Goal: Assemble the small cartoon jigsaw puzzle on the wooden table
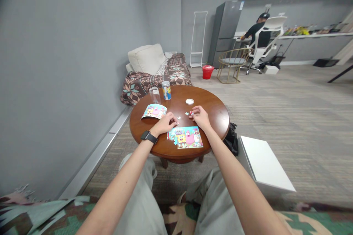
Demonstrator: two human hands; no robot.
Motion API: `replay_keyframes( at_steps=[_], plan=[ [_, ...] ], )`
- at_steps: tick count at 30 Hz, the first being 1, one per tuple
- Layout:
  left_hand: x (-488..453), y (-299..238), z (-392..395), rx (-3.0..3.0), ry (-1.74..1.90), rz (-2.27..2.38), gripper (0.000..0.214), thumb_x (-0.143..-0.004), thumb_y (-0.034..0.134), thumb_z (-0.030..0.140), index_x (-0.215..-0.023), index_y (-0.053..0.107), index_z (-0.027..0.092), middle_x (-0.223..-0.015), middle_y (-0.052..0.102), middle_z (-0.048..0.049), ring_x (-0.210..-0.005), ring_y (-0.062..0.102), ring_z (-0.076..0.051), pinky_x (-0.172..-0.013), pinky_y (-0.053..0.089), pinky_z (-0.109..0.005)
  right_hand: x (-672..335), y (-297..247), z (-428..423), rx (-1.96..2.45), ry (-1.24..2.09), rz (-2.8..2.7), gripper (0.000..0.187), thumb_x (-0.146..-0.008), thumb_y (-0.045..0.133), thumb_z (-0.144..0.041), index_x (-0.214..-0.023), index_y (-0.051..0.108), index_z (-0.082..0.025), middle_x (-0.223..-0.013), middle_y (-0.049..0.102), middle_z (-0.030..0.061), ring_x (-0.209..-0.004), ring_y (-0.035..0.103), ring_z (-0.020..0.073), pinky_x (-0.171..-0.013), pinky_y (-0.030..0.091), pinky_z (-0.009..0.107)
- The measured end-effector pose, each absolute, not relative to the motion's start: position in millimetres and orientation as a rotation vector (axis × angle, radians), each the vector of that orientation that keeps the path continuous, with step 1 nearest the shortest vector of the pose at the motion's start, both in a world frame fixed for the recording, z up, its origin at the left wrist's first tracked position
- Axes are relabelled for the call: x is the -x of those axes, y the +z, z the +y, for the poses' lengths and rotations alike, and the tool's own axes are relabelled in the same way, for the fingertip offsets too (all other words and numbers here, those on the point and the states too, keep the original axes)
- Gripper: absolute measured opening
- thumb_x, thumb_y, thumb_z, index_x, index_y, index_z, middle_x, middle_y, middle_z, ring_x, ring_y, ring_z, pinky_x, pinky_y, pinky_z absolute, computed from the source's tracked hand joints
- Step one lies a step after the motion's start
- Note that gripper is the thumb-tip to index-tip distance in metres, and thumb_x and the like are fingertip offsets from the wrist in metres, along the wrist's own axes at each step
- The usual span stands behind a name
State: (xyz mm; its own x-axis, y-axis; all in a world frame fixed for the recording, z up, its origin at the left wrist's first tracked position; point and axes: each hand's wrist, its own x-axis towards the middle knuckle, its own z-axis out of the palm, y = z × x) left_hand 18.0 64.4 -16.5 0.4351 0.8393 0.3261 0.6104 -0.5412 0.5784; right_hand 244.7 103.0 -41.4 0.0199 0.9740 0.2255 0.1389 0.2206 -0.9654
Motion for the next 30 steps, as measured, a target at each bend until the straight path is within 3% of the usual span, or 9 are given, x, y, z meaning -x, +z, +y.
replay_keyframes(
  at_steps=[8, 12, 15, 21, 30],
  plan=[
    [-18.1, -13.6, 61.4, -2.276, 0.821, 1.263, 0.007, -0.083, 0.059, 0.012, -0.08, 0.055, 0.018, -0.08, 0.059, -0.0019, -0.073, 0.056, -0.016, -0.07, 0.046, -0.03, -245.3, -33.6, 97.9, 1.245, 0.828, -1.489, 0.014, -0.071, 0.061, -0.032, -0.079, 0.06, -0.02, -0.065, 0.062, 0.0007, -0.057, 0.062, 0.016, -0.055, 0.049, 0.028],
    [-18.3, -13.5, 62.7, -2.321, 0.846, 1.245, 0.008, -0.086, 0.056, 0.014, -0.091, 0.06, 0.017, -0.087, 0.063, -0.0045, -0.081, 0.059, -0.018, -0.077, 0.047, -0.032, -247.9, -33.6, 98.4, 1.252, 0.661, -1.561, 0.018, -0.072, 0.056, -0.03, -0.081, 0.068, -0.02, -0.073, 0.068, 0.0038, -0.065, 0.061, 0.0177, -0.066, 0.049, 0.032],
    [-18.3, -13.6, 63.6, -2.345, 0.875, 1.243, 0.01, -0.089, 0.051, 0.016, -0.09, 0.061, 0.018, -0.091, 0.063, -0.0055, -0.086, 0.06, -0.019, -0.081, 0.047, -0.032, -249.3, -35.1, 99.4, 1.251, 0.595, -1.602, 0.021, -0.072, 0.055, -0.03, -0.081, 0.071, -0.02, -0.079, 0.071, 0.0051, -0.071, 0.061, 0.0193, -0.072, 0.049, 0.034],
    [-17.8, -9.6, 61.1, -2.251, 0.877, 1.294, 0.004, -0.087, 0.053, 0.018, -0.084, 0.052, 0.019, -0.077, 0.06, -0.0003, -0.071, 0.056, -0.016, -0.068, 0.045, -0.029, -247.4, -35.2, 98.8, 1.225, 0.711, -1.526, 0.015, -0.072, 0.059, -0.035, -0.077, 0.062, -0.02, -0.069, 0.066, 0.0024, -0.061, 0.058, 0.0167, -0.061, 0.048, 0.031],
    [-16.1, -11.1, 60.8, -2.258, 0.954, 1.268, 0.019, -0.077, 0.05, 0.005, -0.09, 0.051, 0.019, -0.082, 0.06, -0.0009, -0.077, 0.058, -0.016, -0.074, 0.046, -0.031, -245.7, -34.1, 97.5, 1.199, 0.811, -1.478, 0.017, -0.068, 0.06, -0.034, -0.077, 0.051, -0.024, -0.065, 0.058, -0.0008, -0.059, 0.057, 0.0162, -0.056, 0.046, 0.028]
  ],
)
